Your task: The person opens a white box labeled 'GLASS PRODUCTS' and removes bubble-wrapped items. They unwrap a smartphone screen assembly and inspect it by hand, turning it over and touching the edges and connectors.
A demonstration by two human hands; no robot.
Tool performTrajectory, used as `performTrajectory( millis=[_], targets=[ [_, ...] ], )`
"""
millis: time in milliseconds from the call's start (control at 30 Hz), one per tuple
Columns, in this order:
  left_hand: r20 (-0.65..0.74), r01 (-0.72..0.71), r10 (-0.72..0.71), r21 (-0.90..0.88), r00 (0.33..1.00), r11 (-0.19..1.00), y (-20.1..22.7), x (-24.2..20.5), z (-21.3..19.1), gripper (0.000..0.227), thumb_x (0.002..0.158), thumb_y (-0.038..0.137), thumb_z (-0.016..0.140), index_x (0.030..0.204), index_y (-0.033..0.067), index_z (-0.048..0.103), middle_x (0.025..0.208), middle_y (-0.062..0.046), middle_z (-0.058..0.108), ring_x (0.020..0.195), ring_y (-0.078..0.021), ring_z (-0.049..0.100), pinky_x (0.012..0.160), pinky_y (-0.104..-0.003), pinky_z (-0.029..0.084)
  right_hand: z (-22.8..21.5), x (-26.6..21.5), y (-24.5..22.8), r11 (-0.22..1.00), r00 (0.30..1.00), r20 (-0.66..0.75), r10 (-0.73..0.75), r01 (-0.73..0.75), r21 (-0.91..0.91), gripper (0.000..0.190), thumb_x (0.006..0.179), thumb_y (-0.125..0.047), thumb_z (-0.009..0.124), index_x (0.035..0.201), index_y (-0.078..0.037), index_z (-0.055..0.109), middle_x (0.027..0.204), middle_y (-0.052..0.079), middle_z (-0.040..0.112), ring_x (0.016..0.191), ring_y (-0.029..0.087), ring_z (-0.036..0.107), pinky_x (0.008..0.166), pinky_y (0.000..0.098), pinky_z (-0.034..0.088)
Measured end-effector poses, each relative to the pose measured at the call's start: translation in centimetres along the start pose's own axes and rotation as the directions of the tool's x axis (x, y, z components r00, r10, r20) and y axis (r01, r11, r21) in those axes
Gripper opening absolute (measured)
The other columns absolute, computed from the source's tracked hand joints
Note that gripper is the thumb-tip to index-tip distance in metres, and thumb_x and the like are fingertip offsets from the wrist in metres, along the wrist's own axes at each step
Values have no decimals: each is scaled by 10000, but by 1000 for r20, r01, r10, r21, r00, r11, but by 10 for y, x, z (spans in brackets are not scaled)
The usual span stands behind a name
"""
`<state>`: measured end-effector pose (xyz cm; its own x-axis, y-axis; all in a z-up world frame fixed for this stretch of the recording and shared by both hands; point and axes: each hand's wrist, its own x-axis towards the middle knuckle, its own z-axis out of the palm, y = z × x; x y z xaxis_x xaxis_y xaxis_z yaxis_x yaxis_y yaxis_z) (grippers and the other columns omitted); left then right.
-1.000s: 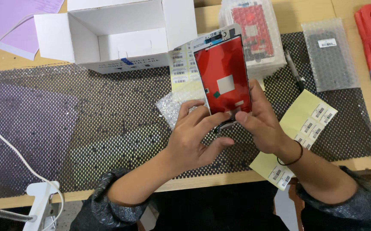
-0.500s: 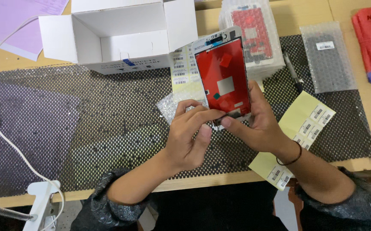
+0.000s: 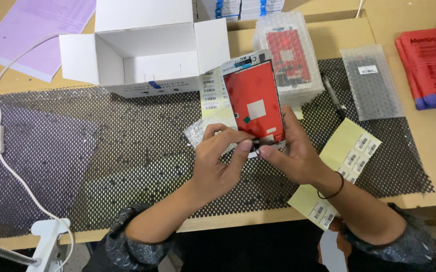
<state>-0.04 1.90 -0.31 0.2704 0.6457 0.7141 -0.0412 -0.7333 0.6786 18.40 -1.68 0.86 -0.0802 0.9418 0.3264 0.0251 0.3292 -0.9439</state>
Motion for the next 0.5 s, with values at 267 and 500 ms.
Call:
performTrajectory(
  millis=[267, 500],
  targets=[
    [-63, -66, 71, 73, 995, 995, -3, -4, 2, 102, 936, 77, 664, 1006, 56, 736, 679, -28, 700, 655, -236, 728, 855, -411, 526, 8, -6, 6, 1000, 1000, -30, 8, -9, -20, 404, 876, -74, 699, 1229, 4, 518, 977, 106, 704, 881, 118, 627, 820, 330, 540],
    [-51, -76, 81, 84, 995, 994, -9, -6, 2, 160, 926, 64, 686, 1081, 34, 710, 666, -34, 697, 631, -241, 716, 819, -415, 543, 8, -6, 2, 995, 999, -48, 9, -13, -97, 307, 899, -81, 685, 1162, -7, 546, 910, 122, 713, 819, 128, 653, 763, 333, 544]
  ],
)
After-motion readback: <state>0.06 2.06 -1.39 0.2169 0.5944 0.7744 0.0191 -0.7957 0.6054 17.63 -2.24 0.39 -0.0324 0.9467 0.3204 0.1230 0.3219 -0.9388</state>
